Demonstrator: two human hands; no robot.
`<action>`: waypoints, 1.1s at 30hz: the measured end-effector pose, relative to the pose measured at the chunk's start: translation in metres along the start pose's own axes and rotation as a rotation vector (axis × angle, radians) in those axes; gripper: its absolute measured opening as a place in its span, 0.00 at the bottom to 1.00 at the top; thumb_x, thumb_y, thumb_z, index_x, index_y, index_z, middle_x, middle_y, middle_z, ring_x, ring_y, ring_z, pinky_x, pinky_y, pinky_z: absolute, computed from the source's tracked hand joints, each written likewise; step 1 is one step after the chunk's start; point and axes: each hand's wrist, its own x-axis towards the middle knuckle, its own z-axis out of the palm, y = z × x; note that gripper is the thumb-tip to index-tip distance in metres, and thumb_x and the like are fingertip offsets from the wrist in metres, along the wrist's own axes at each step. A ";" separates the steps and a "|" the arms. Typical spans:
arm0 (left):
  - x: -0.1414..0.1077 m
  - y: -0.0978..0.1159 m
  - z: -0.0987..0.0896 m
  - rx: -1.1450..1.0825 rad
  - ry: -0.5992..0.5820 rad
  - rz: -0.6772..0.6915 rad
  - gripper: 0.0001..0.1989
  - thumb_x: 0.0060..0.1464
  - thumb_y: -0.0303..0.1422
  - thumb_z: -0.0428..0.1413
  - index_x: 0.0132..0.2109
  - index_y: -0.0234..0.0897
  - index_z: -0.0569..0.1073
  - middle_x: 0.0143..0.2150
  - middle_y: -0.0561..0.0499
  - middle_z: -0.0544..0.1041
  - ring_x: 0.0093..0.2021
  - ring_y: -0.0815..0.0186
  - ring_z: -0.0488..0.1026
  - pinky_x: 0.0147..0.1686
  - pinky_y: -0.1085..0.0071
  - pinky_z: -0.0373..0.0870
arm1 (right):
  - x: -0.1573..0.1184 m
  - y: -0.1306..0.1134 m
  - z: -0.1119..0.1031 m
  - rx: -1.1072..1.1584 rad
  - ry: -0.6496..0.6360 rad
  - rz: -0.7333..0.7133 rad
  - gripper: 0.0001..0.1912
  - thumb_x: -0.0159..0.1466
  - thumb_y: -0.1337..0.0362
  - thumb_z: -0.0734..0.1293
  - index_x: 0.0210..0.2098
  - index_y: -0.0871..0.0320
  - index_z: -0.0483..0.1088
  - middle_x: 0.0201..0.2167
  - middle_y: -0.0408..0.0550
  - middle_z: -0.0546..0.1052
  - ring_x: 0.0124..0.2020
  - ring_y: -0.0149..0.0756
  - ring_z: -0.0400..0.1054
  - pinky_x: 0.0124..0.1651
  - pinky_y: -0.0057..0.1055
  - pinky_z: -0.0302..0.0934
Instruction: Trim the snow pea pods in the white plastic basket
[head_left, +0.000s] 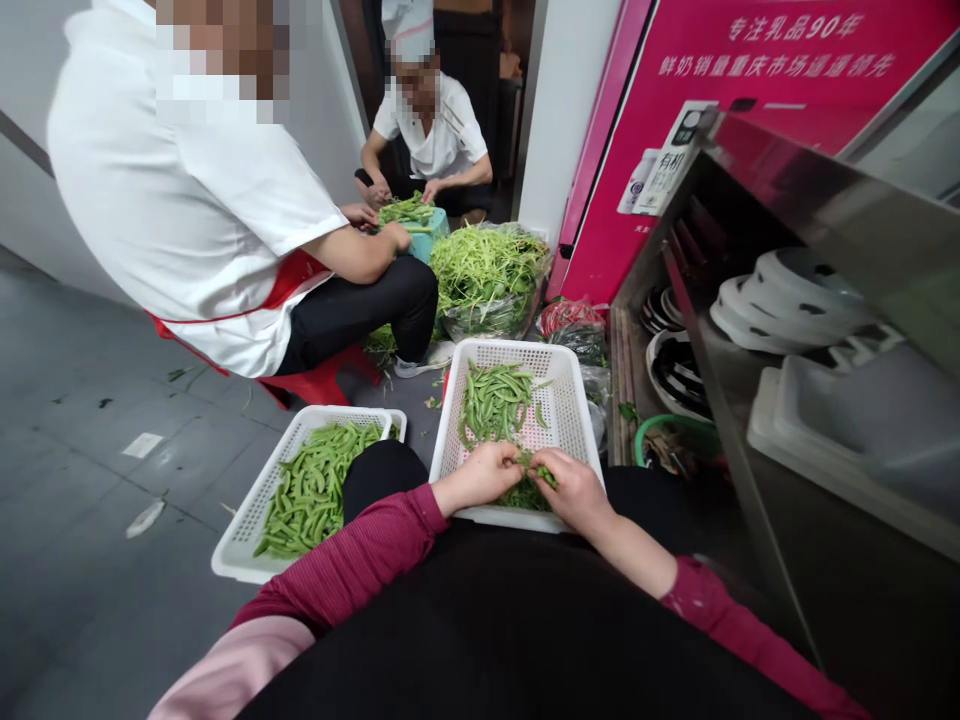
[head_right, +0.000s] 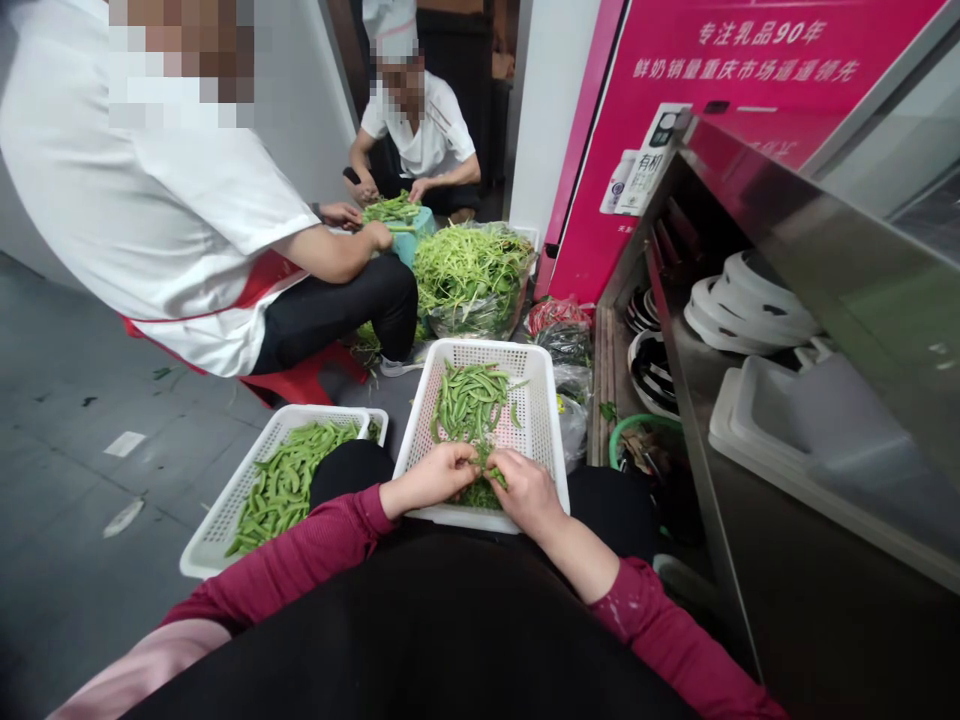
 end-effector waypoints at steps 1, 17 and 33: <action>0.000 -0.001 0.001 -0.066 -0.018 -0.025 0.04 0.44 0.30 0.50 0.25 0.34 0.64 0.16 0.58 0.61 0.16 0.75 0.58 0.16 0.79 0.52 | 0.000 -0.001 0.000 0.030 0.004 0.003 0.05 0.58 0.68 0.59 0.32 0.55 0.67 0.31 0.47 0.73 0.35 0.36 0.67 0.37 0.30 0.61; 0.006 -0.020 0.028 -0.700 -0.029 -0.268 0.05 0.41 0.28 0.46 0.20 0.33 0.62 0.16 0.53 0.65 0.12 0.73 0.60 0.12 0.76 0.59 | -0.014 -0.007 0.013 0.252 0.121 0.153 0.03 0.58 0.66 0.61 0.29 0.56 0.66 0.29 0.46 0.72 0.33 0.36 0.66 0.38 0.32 0.61; 0.011 -0.035 0.000 0.484 0.015 0.130 0.28 0.38 0.21 0.52 0.52 0.33 0.63 0.45 0.45 0.70 0.43 0.64 0.68 0.43 0.72 0.64 | -0.009 0.011 -0.014 0.860 0.336 0.575 0.13 0.53 0.57 0.67 0.33 0.58 0.65 0.19 0.40 0.71 0.18 0.30 0.66 0.25 0.28 0.63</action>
